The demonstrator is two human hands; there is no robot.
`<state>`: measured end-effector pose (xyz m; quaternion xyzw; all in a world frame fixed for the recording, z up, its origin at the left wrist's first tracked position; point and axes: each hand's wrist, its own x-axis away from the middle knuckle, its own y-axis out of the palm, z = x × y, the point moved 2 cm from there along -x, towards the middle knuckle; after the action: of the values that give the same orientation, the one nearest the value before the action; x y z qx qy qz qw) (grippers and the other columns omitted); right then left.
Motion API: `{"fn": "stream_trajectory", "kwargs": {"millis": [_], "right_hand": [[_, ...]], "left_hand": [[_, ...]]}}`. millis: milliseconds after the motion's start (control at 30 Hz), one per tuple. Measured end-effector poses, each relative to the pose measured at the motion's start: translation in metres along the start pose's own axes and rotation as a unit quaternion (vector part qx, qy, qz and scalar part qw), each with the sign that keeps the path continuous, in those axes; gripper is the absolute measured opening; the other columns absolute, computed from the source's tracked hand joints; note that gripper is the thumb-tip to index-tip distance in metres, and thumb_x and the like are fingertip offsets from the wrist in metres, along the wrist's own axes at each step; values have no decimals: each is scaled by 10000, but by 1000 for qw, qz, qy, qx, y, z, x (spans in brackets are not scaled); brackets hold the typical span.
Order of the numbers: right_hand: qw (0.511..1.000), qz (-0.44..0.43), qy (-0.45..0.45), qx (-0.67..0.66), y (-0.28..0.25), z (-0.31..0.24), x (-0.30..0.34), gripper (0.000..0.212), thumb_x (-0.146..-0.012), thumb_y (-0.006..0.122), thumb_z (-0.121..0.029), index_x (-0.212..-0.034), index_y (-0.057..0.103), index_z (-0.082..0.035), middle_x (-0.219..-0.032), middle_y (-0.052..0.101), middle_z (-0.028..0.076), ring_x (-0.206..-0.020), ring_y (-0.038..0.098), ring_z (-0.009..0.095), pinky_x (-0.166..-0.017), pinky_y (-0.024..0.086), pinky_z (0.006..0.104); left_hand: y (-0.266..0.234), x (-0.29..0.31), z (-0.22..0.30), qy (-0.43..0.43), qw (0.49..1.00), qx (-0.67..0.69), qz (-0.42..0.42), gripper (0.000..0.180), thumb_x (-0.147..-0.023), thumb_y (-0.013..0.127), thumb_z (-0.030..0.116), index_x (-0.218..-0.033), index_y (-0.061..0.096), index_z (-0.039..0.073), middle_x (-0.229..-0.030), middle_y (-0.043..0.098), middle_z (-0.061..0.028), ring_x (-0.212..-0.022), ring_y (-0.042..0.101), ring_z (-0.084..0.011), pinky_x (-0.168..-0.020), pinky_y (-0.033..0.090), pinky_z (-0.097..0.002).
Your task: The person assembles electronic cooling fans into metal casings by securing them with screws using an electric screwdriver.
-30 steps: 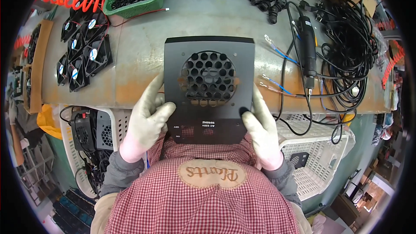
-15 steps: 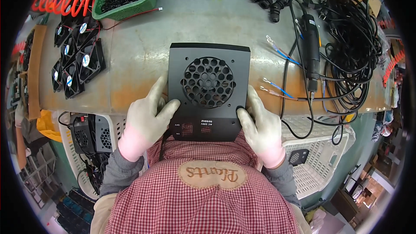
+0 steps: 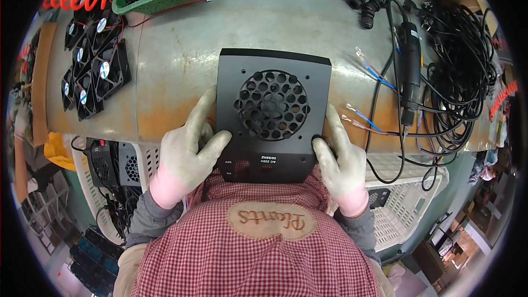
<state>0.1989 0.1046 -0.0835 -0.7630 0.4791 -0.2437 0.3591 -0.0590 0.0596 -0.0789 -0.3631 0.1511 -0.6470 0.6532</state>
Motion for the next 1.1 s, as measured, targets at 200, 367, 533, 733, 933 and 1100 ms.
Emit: {"fn": "stream_trajectory", "kwargs": {"millis": [200,367,533,733,933,1100], "right_hand": [[990,-13,115,-80,1,-1,-1,525,-840,613,-110,-1338,491,8,-821,654,200,-597,646,290,-593,522,345],[983,-19,150,-105,-2,-1,0,535,-840,607,-103,-1354,485,-17,-772,644,191,-586,650,267,-585,517,334],[980,6,129,-150,-14,7,6,505,-873,631,-164,-1332,496,-4,-898,659,217,-718,677,291,-694,528,340],[934,321,-27,157,-116,48,-33,254,-828,630,-58,-1073,641,9,-973,658,178,-879,644,322,-799,508,385],[959,198,116,166,-111,102,-84,594,-815,666,-270,-1313,459,-21,-1114,621,241,-1029,591,418,-863,481,431],[935,234,119,-239,-122,136,-61,559,-832,657,-17,-1342,435,40,-1124,605,86,-957,566,120,-832,461,245]], "left_hand": [[3,3,-6,32,999,-11,19,712,-803,707,176,-1429,391,49,-594,529,-32,-512,529,-159,-544,459,-285],[3,0,0,12,1000,7,9,723,-798,714,189,-1428,388,48,-627,546,-40,-532,542,-166,-556,464,-290],[5,6,-8,26,999,-1,30,764,-807,711,223,-1453,341,54,-614,511,-68,-521,516,-195,-551,469,-322],[0,4,-3,-48,992,109,37,676,-819,602,59,-1451,364,54,-591,477,-9,-561,448,-65,-545,418,-241],[-10,13,7,-29,984,144,96,633,-842,610,57,-1437,395,60,-642,502,-8,-587,452,-71,-579,425,-233],[-55,-13,17,210,958,-29,194,346,-833,658,69,-1175,622,23,-988,668,-141,-824,656,-222,-744,517,-308]]}}
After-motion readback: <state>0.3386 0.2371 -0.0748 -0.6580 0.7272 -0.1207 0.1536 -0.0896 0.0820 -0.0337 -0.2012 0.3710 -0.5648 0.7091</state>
